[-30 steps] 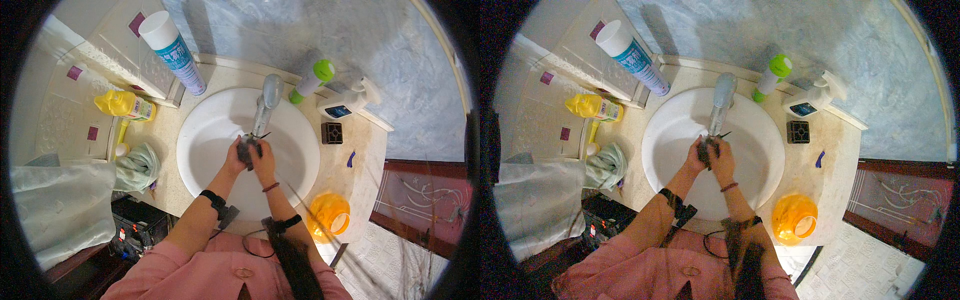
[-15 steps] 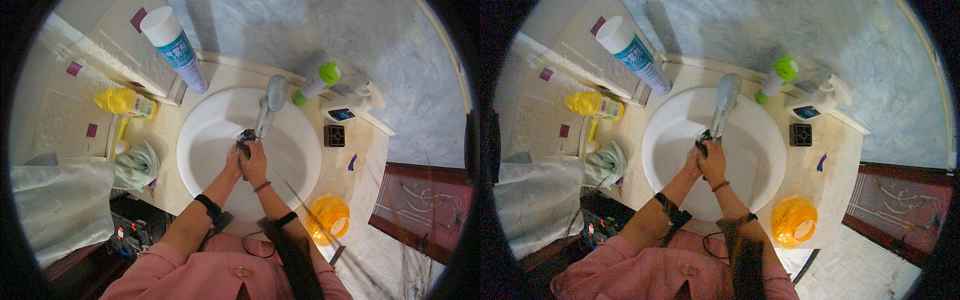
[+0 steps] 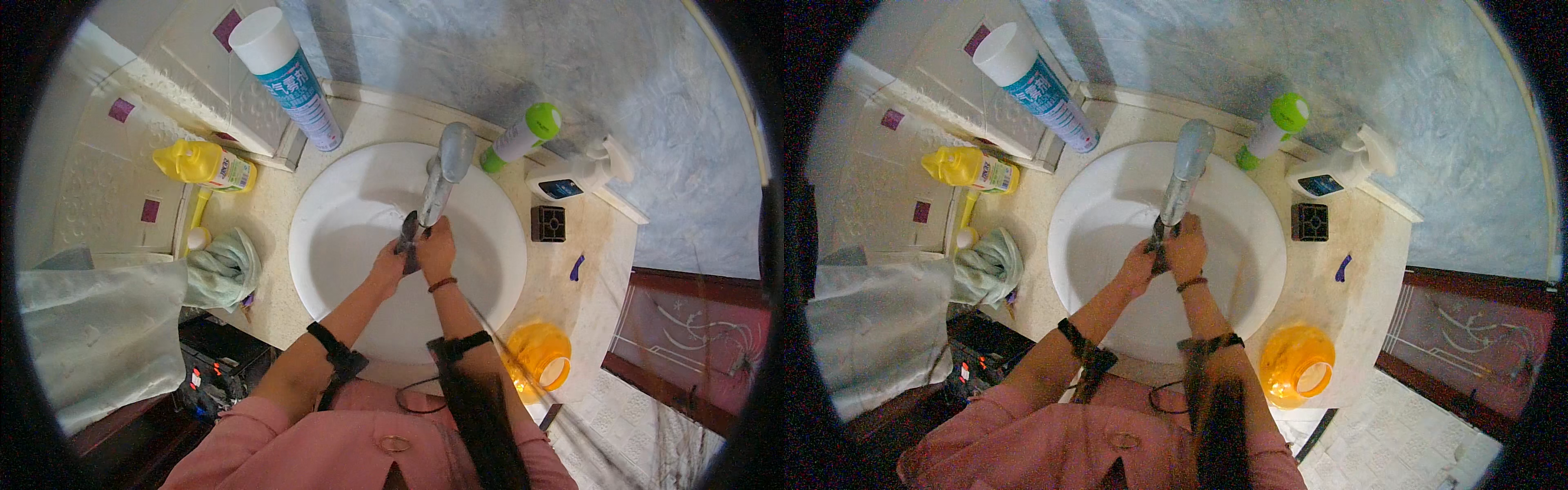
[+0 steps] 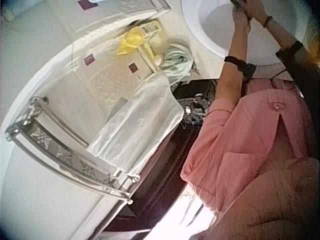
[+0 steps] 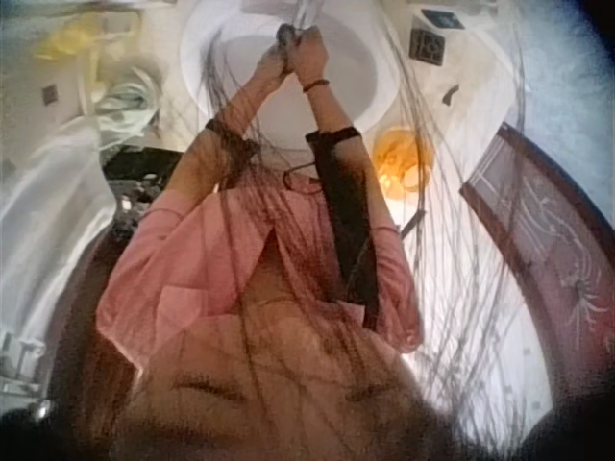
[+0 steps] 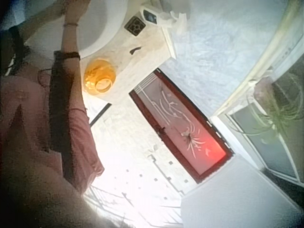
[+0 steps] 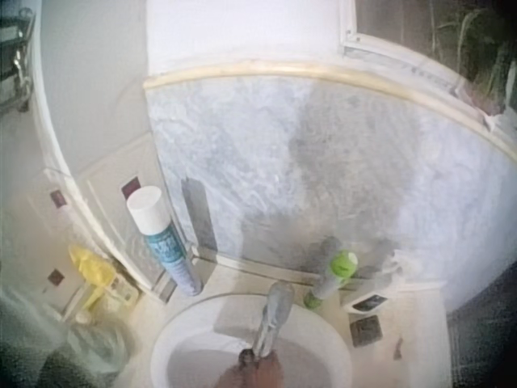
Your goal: The person rinses a dark cloth in a bathroom sink, wrings it out, and then wipes down a light switch and the surrounding wall tiles.
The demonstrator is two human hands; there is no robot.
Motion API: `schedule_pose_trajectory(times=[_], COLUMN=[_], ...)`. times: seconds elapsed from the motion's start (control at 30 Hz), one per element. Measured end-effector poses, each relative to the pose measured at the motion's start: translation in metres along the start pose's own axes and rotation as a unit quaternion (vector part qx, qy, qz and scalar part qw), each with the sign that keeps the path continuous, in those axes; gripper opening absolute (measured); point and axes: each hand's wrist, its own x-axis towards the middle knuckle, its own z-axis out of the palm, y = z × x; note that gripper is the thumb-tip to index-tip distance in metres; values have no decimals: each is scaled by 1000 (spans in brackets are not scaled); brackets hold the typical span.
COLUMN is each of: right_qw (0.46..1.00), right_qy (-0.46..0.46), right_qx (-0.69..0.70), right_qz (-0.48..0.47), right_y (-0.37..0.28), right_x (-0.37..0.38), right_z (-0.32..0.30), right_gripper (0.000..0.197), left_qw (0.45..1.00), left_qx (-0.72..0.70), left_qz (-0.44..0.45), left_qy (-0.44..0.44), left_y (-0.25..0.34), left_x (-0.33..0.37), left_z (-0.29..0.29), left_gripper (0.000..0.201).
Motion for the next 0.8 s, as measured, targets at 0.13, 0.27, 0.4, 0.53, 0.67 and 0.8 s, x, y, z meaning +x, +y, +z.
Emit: schedule_pose_trajectory(times=[0.13, 0.27, 0.4, 0.53, 0.67, 0.8], right_qw=[987, 988, 804, 825, 823, 816], right_qy=[29, -85, -153, -186, -316, -308], right_qx=[-18, 119, 546, 500, 421, 451], right_qz=[-160, -51, 181, 184, 214, 189], right_y=[21, 8, -2, -13, -23, -6], right_x=[5, -4, -4, 8, 14, 19], right_z=[-2, -20, -17, -16, -21, -31], right_gripper=[23, 22, 21, 27, 32, 34], left_qw=[998, 981, 979, 887, 747, 797], left_qx=[17, -191, -204, 391, 580, 568], left_qz=[64, 10, 16, 181, 316, 200], left_qy=[-12, -24, -22, 163, 78, -54], left_y=[23, 47, 48, 53, 56, 79], left_x=[2, -11, -13, -22, -8, 6], left_z=[-23, -35, -39, -29, -28, -18], left_gripper=[39, 37, 44, 65, 66, 37])
